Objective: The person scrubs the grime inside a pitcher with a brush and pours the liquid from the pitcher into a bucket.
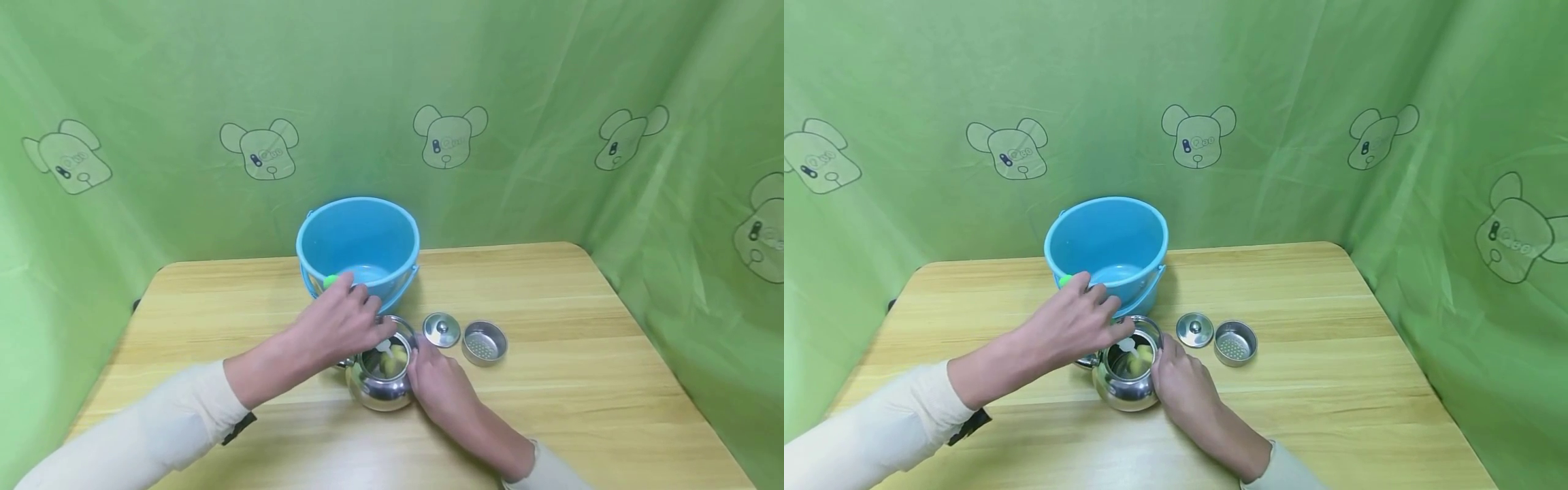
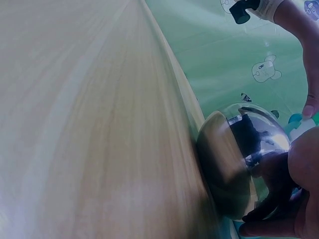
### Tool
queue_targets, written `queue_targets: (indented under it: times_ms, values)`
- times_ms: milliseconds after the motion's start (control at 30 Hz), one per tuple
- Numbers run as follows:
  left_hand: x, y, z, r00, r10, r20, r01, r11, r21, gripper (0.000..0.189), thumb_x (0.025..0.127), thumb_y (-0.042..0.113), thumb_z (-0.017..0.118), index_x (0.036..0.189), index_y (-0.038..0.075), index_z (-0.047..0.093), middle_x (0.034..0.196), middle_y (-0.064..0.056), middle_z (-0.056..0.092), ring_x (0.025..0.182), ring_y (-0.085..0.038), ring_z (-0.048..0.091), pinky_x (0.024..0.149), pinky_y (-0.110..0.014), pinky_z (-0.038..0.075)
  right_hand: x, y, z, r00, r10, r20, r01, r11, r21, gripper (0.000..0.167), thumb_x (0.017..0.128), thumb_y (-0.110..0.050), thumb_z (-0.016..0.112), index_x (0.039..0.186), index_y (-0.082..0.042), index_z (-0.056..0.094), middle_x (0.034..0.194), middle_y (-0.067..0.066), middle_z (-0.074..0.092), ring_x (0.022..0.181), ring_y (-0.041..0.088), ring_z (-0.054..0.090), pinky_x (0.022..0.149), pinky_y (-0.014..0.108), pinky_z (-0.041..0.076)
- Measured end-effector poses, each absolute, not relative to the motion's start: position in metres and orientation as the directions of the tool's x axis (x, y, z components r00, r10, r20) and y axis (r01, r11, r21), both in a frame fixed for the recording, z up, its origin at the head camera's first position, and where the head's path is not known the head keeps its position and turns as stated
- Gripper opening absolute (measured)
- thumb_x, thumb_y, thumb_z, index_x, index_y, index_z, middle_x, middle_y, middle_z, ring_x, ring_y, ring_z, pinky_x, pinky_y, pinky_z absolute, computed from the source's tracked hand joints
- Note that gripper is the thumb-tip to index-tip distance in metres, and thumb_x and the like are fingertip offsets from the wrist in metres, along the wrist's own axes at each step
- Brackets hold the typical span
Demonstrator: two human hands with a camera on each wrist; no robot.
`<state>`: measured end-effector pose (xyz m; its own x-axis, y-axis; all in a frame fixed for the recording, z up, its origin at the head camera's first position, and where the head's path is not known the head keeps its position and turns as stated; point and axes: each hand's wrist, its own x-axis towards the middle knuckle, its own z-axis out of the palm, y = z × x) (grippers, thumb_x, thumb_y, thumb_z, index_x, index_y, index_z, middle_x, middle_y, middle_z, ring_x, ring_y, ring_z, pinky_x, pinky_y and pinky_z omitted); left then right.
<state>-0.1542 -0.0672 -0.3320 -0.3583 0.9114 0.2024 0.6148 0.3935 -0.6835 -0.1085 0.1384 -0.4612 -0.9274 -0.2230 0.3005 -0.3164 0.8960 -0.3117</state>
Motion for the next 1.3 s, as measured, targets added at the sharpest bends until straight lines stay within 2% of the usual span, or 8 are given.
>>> queue_targets:
  times_ms: [200, 333, 433, 667, 933, 1067, 1300]
  values:
    - [-0.152, -0.072, -0.333, -0.319, 0.93, 0.181, 0.616, 0.349, -0.706, 0.015, 0.093, 0.023, 0.074, 0.099, 0.035, 0.066, 0.08, 0.004, 0.068, 0.066, -0.019, 0.057, 0.062, -0.031, 0.042, -0.108, 0.138, -0.461, -0.919, -0.23, 0.319, -0.328, 0.895, -0.301, 0.032, 0.103, -0.011, 0.054, 0.123, 0.013, 0.058, 0.1, 0.025, 0.072, 0.068, 0.033, 0.071, 0.057, 0.037, 0.061]
    - [-0.151, -0.072, -0.334, -0.31, 0.93, 0.197, 0.612, 0.354, -0.707, 0.009, 0.093, 0.023, 0.072, 0.09, 0.03, 0.067, 0.074, 0.006, 0.062, 0.062, -0.018, 0.049, 0.06, -0.03, 0.038, -0.108, 0.138, -0.462, -0.918, -0.227, 0.325, -0.328, 0.895, -0.301, 0.034, 0.103, -0.011, 0.054, 0.125, 0.014, 0.058, 0.105, 0.027, 0.073, 0.07, 0.035, 0.072, 0.059, 0.038, 0.062]
    - [-0.151, -0.071, -0.335, -0.316, 0.924, 0.213, 0.601, 0.369, -0.709, 0.012, 0.093, 0.022, 0.071, 0.083, 0.027, 0.067, 0.071, 0.006, 0.06, 0.059, -0.016, 0.047, 0.058, -0.028, 0.037, -0.109, 0.138, -0.462, -0.921, -0.224, 0.32, -0.323, 0.896, -0.305, 0.036, 0.103, -0.012, 0.054, 0.127, 0.015, 0.057, 0.11, 0.028, 0.073, 0.075, 0.038, 0.074, 0.063, 0.04, 0.063]
    - [-0.149, -0.07, -0.335, -0.366, 0.906, 0.215, 0.566, 0.399, -0.721, 0.015, 0.091, 0.017, 0.069, 0.077, 0.023, 0.067, 0.067, 0.004, 0.058, 0.06, -0.016, 0.047, 0.059, -0.027, 0.035, -0.109, 0.139, -0.463, -0.929, -0.219, 0.298, -0.311, 0.898, -0.311, 0.037, 0.104, -0.014, 0.053, 0.128, 0.014, 0.057, 0.114, 0.028, 0.073, 0.081, 0.04, 0.075, 0.067, 0.043, 0.064]
    - [-0.144, -0.065, -0.331, -0.446, 0.877, 0.179, 0.498, 0.409, -0.764, 0.016, 0.09, 0.015, 0.071, 0.076, 0.021, 0.068, 0.068, 0.002, 0.059, 0.066, -0.015, 0.046, 0.061, -0.025, 0.035, -0.109, 0.139, -0.462, -0.921, -0.234, 0.31, -0.329, 0.895, -0.302, 0.036, 0.103, -0.012, 0.054, 0.127, 0.014, 0.057, 0.113, 0.028, 0.073, 0.079, 0.039, 0.074, 0.066, 0.042, 0.063]
    - [-0.139, -0.064, -0.33, -0.468, 0.872, 0.145, 0.479, 0.388, -0.788, 0.021, 0.09, 0.011, 0.068, 0.072, 0.022, 0.063, 0.062, 0.004, 0.052, 0.062, -0.015, 0.042, 0.056, -0.024, 0.029, -0.108, 0.138, -0.461, -0.926, -0.229, 0.299, -0.32, 0.896, -0.306, 0.035, 0.103, -0.013, 0.054, 0.127, 0.013, 0.057, 0.111, 0.027, 0.073, 0.076, 0.038, 0.074, 0.064, 0.042, 0.063]
    - [-0.133, -0.065, -0.329, -0.467, 0.876, 0.122, 0.458, 0.358, -0.814, 0.035, 0.085, 0.006, 0.059, 0.061, 0.026, 0.044, 0.054, 0.008, 0.038, 0.053, -0.011, 0.031, 0.051, -0.023, 0.019, -0.108, 0.139, -0.461, -0.938, -0.216, 0.271, -0.3, 0.899, -0.32, 0.038, 0.104, -0.014, 0.052, 0.13, 0.014, 0.056, 0.115, 0.028, 0.072, 0.08, 0.04, 0.074, 0.068, 0.043, 0.064]
